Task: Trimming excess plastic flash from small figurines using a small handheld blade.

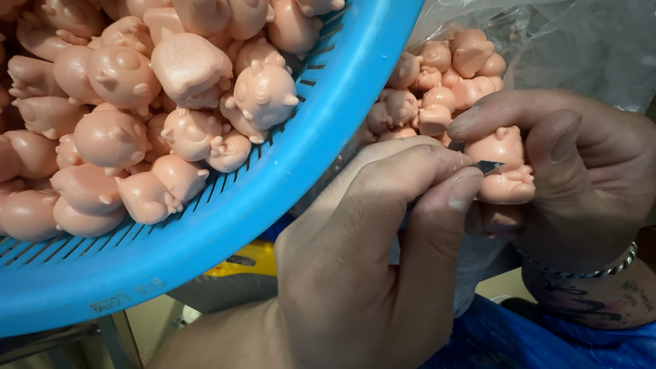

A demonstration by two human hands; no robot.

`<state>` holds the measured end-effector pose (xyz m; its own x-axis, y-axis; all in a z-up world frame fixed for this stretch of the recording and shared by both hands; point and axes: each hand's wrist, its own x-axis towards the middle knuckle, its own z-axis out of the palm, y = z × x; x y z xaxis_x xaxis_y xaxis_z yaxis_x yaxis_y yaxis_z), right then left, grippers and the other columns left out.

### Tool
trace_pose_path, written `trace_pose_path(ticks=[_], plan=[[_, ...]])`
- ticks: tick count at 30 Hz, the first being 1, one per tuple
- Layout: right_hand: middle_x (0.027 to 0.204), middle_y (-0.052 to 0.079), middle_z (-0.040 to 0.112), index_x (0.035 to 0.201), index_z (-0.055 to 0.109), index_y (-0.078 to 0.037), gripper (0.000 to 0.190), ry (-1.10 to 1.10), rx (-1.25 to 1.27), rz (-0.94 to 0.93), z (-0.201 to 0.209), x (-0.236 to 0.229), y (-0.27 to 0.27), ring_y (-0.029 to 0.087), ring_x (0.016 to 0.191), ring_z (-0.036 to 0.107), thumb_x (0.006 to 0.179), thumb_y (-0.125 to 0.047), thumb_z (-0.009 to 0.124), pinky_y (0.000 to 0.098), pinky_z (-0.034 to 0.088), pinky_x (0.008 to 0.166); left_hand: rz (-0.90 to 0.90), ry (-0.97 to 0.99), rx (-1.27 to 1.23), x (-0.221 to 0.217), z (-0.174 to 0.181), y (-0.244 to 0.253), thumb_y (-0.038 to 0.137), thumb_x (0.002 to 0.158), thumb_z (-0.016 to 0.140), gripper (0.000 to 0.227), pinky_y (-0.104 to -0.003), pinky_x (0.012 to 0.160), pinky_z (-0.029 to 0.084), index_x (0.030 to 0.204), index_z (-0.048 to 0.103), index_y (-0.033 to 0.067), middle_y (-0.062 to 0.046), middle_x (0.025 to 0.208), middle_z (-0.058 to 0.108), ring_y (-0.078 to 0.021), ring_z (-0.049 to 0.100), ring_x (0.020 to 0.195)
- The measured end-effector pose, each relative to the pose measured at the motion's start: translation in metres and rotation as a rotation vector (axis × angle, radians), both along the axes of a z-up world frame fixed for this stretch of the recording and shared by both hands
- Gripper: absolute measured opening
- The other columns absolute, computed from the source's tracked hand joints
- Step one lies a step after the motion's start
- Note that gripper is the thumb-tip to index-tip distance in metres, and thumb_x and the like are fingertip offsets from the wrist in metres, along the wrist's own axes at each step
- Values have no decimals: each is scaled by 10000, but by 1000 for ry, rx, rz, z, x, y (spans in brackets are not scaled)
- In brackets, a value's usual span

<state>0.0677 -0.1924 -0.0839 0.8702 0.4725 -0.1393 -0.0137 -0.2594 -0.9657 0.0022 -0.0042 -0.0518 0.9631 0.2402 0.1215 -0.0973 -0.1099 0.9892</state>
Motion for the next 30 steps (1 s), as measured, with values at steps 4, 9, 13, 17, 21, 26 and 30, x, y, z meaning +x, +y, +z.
trace_pose_path(ticks=[4, 9, 13, 17, 21, 26, 30], plan=[[657, -4, 619, 1205, 599, 9, 483, 12, -14, -23, 1, -2, 1, -12, 444, 495, 1116, -416, 386, 96, 452, 412, -6, -6, 11, -2, 0, 0, -72, 929, 634, 139, -374, 921, 678, 1059, 589, -77, -225, 1070, 744, -305, 796, 936], [736, 43, 659, 1208, 603, 21, 479, 46, 10, -46, -1, -3, -2, 1, 457, 515, 1115, -404, 404, 98, 463, 415, -12, -14, 20, -1, -1, 0, -79, 930, 634, 145, -376, 917, 679, 1067, 586, -78, -228, 1076, 745, -310, 798, 938], [746, 74, 694, 1197, 585, 46, 519, -24, -75, 17, -2, -1, -2, 27, 436, 532, 1093, -407, 353, 122, 474, 404, -14, -19, 33, -3, -3, 2, -86, 932, 634, 152, -378, 913, 680, 1075, 584, -79, -232, 1081, 745, -315, 800, 941], [643, 23, 590, 1195, 599, 27, 552, 90, -32, -67, 4, -6, 4, 20, 407, 473, 1097, -480, 402, 128, 421, 366, -20, -25, 45, -5, -2, 1, -93, 934, 633, 159, -381, 909, 681, 1083, 581, -79, -235, 1087, 745, -320, 802, 943], [663, 12, 611, 1215, 588, 31, 501, 91, 25, -71, 2, -6, 2, -9, 410, 487, 1124, -424, 398, 96, 438, 359, -28, -35, 52, -6, 0, 0, -97, 935, 633, 163, -382, 906, 682, 1088, 579, -80, -238, 1091, 746, -323, 803, 945], [718, 22, 637, 1225, 595, 31, 513, 120, 70, -48, 2, -6, 1, -16, 439, 492, 1125, -436, 409, 91, 463, 387, -39, -48, 65, -6, 0, 0, -106, 937, 632, 173, -385, 901, 684, 1098, 575, -80, -243, 1098, 746, -329, 806, 948], [732, 22, 652, 1222, 598, 16, 495, 107, 84, -44, 1, -6, 0, -20, 437, 519, 1128, -435, 415, 87, 478, 380, -44, -55, 72, -6, 0, 1, -111, 938, 632, 178, -387, 898, 685, 1103, 573, -81, -245, 1102, 746, -333, 807, 950]])
